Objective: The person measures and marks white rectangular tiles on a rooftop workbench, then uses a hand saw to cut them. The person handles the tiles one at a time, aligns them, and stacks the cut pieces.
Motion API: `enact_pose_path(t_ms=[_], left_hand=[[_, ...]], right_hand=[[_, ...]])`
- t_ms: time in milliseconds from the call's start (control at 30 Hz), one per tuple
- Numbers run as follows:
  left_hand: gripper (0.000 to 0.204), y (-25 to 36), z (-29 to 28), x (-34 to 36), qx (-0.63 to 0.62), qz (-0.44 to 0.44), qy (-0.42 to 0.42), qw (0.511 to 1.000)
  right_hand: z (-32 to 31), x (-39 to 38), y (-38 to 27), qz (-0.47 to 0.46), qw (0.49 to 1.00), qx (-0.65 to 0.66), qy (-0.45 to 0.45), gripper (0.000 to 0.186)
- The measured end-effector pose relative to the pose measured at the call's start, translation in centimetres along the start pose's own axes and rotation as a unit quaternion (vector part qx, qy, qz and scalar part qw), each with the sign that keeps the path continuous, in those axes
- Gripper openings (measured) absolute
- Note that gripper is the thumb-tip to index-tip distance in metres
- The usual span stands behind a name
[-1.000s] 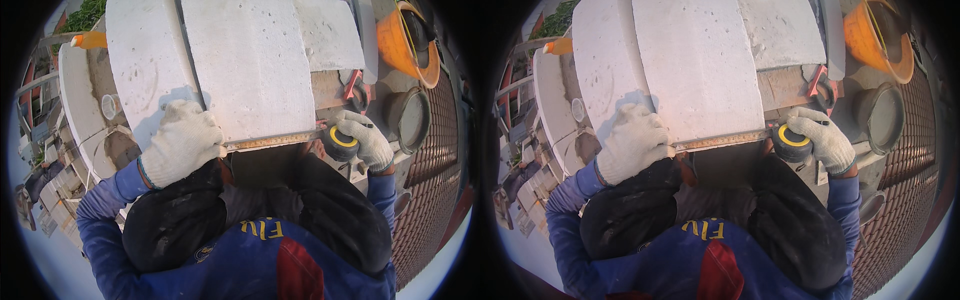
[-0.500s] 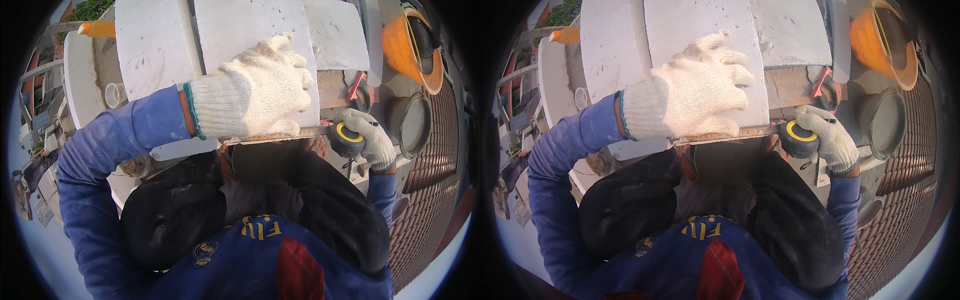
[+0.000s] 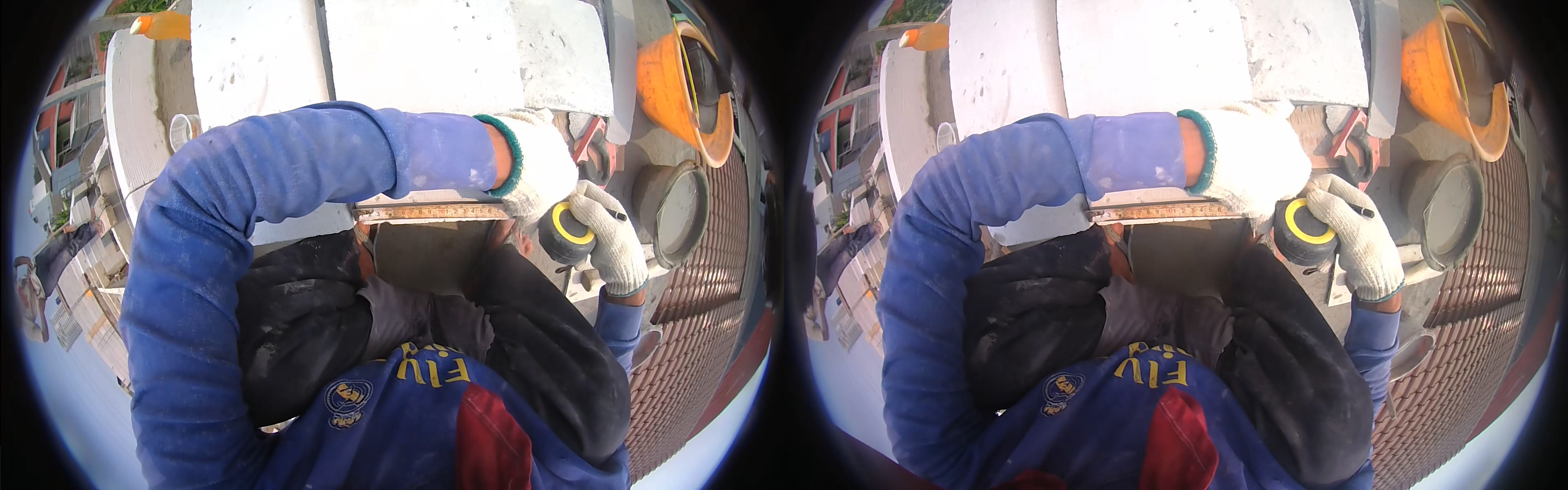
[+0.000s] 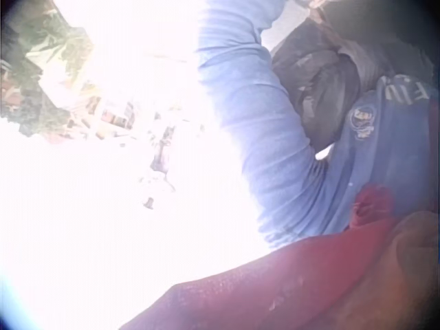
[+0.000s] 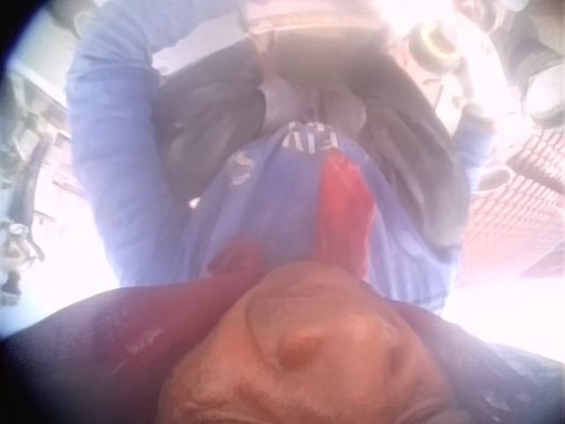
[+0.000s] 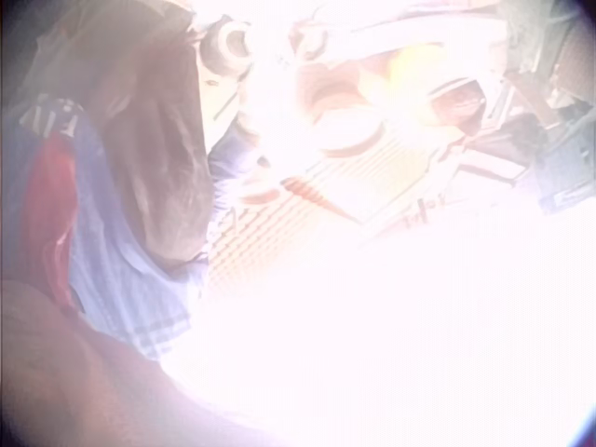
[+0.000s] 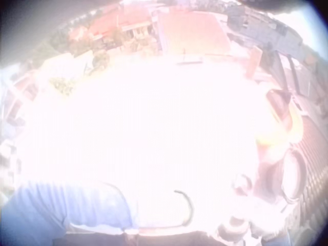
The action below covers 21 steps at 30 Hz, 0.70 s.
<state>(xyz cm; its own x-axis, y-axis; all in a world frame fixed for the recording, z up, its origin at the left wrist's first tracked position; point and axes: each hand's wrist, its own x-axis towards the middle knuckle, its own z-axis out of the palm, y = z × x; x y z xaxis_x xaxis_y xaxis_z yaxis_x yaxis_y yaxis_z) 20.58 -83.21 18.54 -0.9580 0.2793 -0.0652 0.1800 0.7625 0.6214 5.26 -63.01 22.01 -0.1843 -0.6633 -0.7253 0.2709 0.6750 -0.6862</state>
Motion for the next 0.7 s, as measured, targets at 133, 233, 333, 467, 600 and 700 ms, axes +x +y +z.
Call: enact_pose_path(t_ms=[133, 233, 333, 467, 600, 700], left_hand=[[0.027, 0.9, -1.7, 0.6, 0.002, -0.045, -0.07, 0.997], [0.026, 0.9, -2.0, 0.5, 0.004, -0.046, -0.081, 0.996], [0.025, 0.4, -1.8, 0.6, 0.011, -0.035, -0.058, 0.998], [0.024, 0.1, -1.0, 0.2, 0.046, -0.044, -0.046, 0.997], [0.023, 0.0, -1.1, 1.2, 0.05, -0.016, -0.066, 0.996], [0.024, -0.3, -0.8, 1.0, 0.036, -0.031, -0.066, 0.997]], right_hand=[[-1.0, -1.0, 1.3, -0.09, 0.982, -0.143, 0.082, 0.035], [-0.3, -3.1, -0.5, -0.173, 0.943, -0.223, 0.178, 0.038], [2.3, -7.9, -4.0, -0.231, 0.952, -0.116, 0.165, 0.033], [4.6, -7.8, -3.8, -0.253, 0.954, -0.121, -0.102, 0.021], [7.3, -5.8, -3.8, -0.352, 0.855, -0.361, -0.119, 0.023], [8.1, -5.7, -4.3, -0.311, 0.846, -0.416, -0.125, 0.025]])
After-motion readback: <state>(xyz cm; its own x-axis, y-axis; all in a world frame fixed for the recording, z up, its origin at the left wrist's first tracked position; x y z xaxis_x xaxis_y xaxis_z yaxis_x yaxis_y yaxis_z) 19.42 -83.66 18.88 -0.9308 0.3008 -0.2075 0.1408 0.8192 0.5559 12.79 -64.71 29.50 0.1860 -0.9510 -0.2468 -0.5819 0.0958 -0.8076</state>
